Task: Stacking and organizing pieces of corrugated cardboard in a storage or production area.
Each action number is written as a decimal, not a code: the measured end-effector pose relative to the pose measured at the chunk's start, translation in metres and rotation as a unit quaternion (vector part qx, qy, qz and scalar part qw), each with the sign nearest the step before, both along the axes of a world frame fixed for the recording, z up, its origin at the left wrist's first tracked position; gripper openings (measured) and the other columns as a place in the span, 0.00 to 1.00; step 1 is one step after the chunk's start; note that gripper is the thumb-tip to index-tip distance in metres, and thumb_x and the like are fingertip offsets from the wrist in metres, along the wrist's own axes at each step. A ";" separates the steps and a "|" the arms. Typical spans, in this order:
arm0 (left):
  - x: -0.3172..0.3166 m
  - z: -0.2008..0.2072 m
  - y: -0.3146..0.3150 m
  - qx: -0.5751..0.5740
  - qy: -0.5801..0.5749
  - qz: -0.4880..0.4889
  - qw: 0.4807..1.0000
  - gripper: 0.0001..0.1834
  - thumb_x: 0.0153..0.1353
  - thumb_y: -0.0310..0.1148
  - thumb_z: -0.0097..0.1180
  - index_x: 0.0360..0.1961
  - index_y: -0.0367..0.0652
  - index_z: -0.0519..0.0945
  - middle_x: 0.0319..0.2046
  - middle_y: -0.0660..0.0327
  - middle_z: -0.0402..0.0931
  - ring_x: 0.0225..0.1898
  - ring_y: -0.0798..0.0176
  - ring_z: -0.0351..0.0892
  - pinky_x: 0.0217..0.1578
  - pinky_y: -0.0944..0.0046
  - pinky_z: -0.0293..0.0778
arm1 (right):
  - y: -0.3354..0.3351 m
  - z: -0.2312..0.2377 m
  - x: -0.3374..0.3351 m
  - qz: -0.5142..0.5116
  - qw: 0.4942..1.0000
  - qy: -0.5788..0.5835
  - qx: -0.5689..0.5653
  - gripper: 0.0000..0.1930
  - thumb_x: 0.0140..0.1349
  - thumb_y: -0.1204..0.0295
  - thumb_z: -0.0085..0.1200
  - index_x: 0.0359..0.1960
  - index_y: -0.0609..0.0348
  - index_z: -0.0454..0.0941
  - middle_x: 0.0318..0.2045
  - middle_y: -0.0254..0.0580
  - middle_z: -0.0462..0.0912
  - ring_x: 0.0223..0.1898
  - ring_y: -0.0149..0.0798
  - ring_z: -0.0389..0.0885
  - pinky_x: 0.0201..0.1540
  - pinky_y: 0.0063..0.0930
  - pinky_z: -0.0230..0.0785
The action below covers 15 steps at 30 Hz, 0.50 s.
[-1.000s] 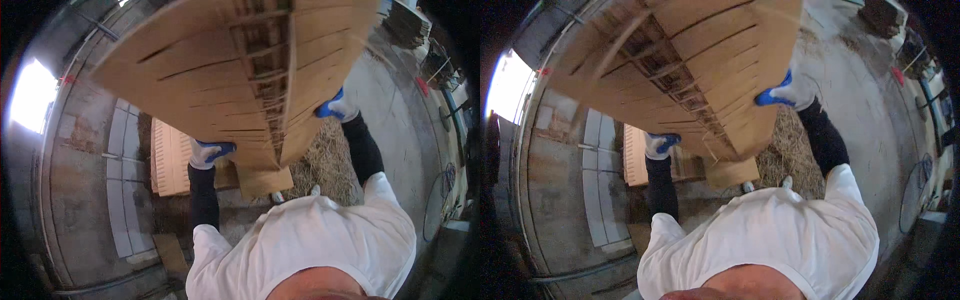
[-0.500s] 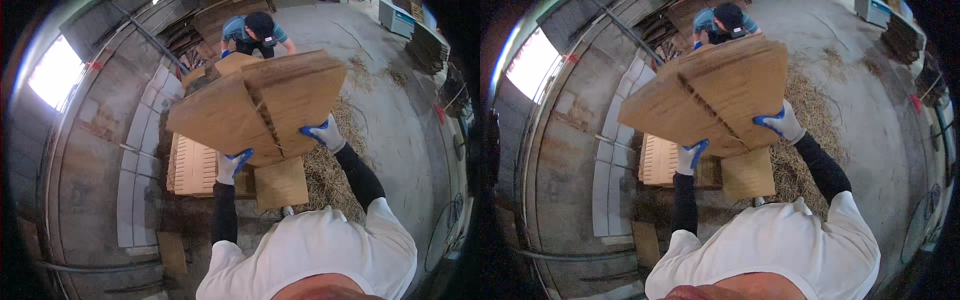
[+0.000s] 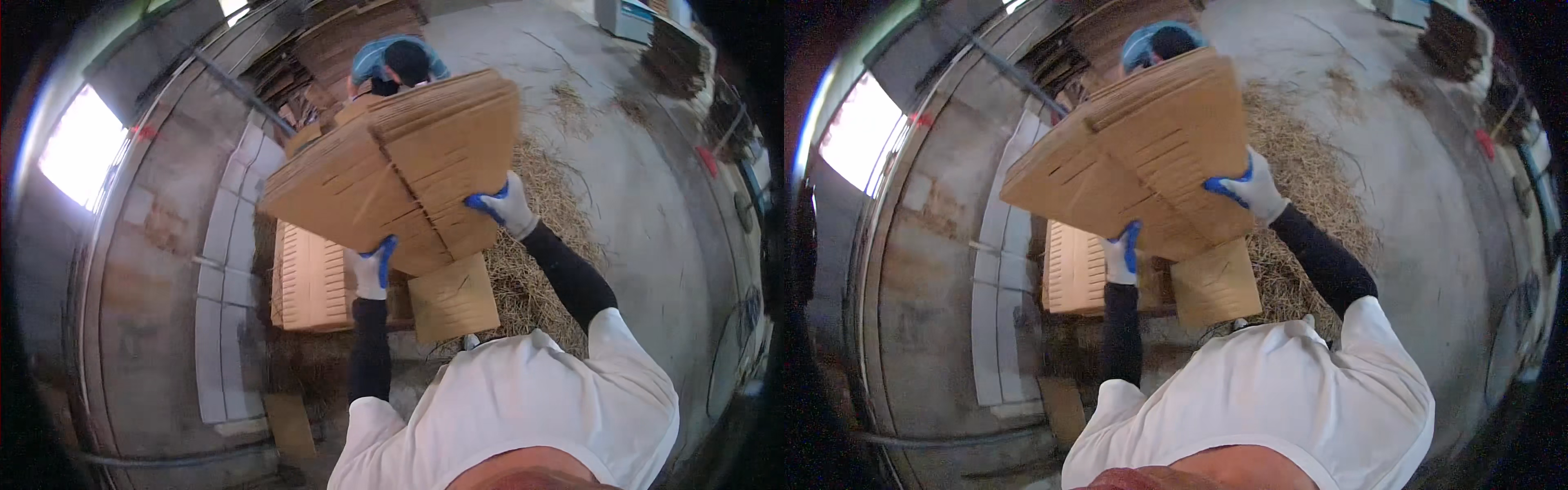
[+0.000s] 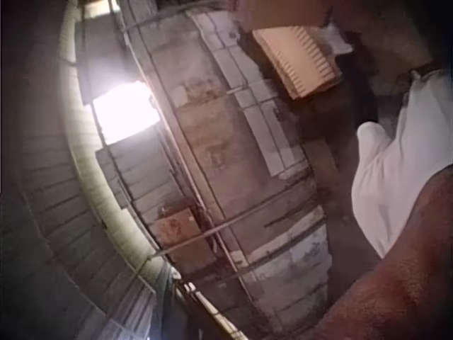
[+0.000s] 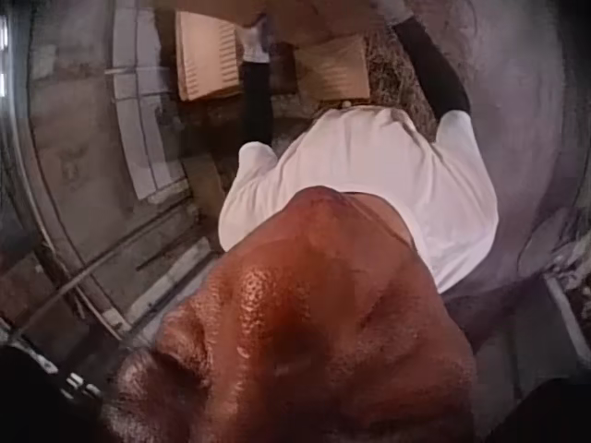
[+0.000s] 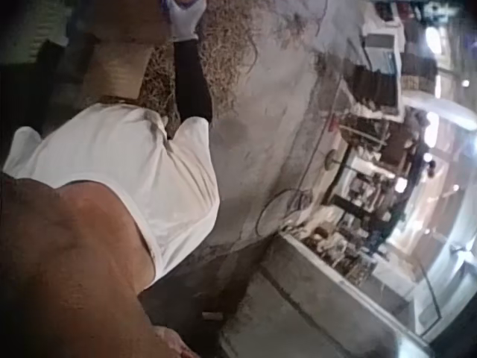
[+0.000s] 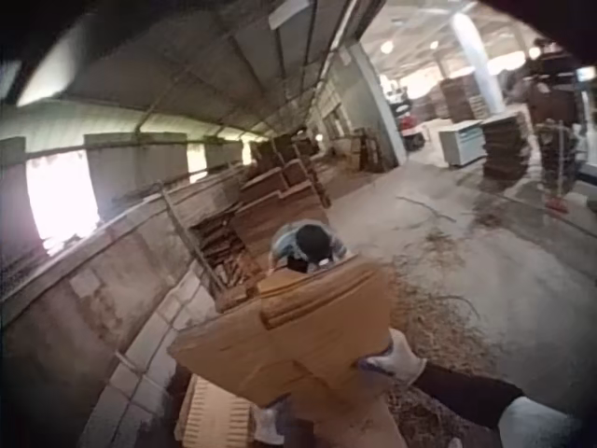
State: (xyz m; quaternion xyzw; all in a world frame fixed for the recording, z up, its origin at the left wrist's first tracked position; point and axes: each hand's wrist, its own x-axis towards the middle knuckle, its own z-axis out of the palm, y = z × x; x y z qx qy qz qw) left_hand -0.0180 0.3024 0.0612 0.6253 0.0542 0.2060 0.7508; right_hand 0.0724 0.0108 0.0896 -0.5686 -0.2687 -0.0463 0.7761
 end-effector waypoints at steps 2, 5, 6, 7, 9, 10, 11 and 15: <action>-0.015 0.024 0.016 0.083 -0.076 0.086 0.990 0.43 0.40 0.19 0.67 0.59 0.35 0.60 0.53 0.52 0.67 0.49 0.55 0.72 0.48 0.59 0.74 | -0.004 0.009 0.001 -0.003 0.999 -0.035 -0.036 0.32 0.45 0.66 0.69 0.51 0.67 0.69 0.44 0.40 0.80 0.46 0.31 0.77 0.50 0.28 0.70; -0.033 0.146 -0.004 0.354 -0.309 0.288 0.835 0.55 0.31 0.37 0.77 0.62 0.34 0.59 0.58 0.53 0.64 0.58 0.52 0.64 0.58 0.56 0.62 | -0.010 0.007 0.011 -0.003 0.996 -0.071 -0.053 0.30 0.46 0.67 0.69 0.49 0.67 0.71 0.43 0.40 0.80 0.45 0.31 0.78 0.49 0.28 0.70; -0.046 0.193 -0.027 0.484 -0.324 0.291 0.760 0.55 0.31 0.42 0.76 0.61 0.33 0.60 0.57 0.52 0.65 0.57 0.51 0.65 0.57 0.55 0.63 | -0.016 0.001 0.013 -0.001 0.995 -0.075 -0.068 0.30 0.46 0.67 0.69 0.49 0.67 0.71 0.43 0.40 0.80 0.45 0.31 0.78 0.49 0.28 0.70; -0.059 0.233 -0.044 0.606 -0.327 0.293 0.664 0.55 0.31 0.48 0.76 0.60 0.33 0.61 0.56 0.50 0.66 0.57 0.49 0.66 0.57 0.54 0.64 | -0.017 -0.003 0.013 -0.004 0.996 -0.068 -0.050 0.30 0.46 0.67 0.69 0.49 0.67 0.71 0.43 0.40 0.80 0.45 0.31 0.78 0.49 0.28 0.70; -0.051 0.279 -0.066 0.717 -0.340 0.253 0.553 0.53 0.36 0.64 0.67 0.56 0.35 0.66 0.55 0.48 0.68 0.57 0.48 0.67 0.57 0.49 0.63 | -0.008 -0.002 0.006 0.007 0.998 -0.056 -0.014 0.29 0.45 0.67 0.69 0.48 0.67 0.72 0.43 0.40 0.80 0.45 0.32 0.78 0.49 0.28 0.70; -0.047 0.285 -0.069 0.755 -0.288 0.237 0.539 0.51 0.36 0.64 0.67 0.54 0.37 0.68 0.52 0.48 0.70 0.55 0.47 0.69 0.54 0.49 0.65 | -0.006 0.004 -0.002 0.023 0.999 -0.038 -0.016 0.30 0.45 0.67 0.69 0.49 0.67 0.71 0.43 0.40 0.80 0.45 0.32 0.78 0.49 0.28 0.70; -0.044 0.290 -0.069 0.792 -0.232 0.220 0.521 0.49 0.35 0.64 0.67 0.52 0.38 0.70 0.48 0.48 0.72 0.52 0.47 0.72 0.51 0.49 0.68 | -0.004 0.012 -0.010 0.042 0.999 -0.019 -0.017 0.31 0.45 0.67 0.70 0.49 0.67 0.71 0.44 0.40 0.80 0.46 0.32 0.78 0.50 0.28 0.70; -0.026 0.297 -0.074 0.804 -0.024 0.118 0.582 0.39 0.34 0.64 0.66 0.40 0.43 0.77 0.31 0.52 0.79 0.35 0.48 0.80 0.36 0.53 0.75 | -0.031 0.027 -0.010 0.012 0.997 -0.007 -0.070 0.36 0.43 0.68 0.71 0.54 0.68 0.67 0.51 0.44 0.76 0.53 0.34 0.73 0.57 0.31 0.65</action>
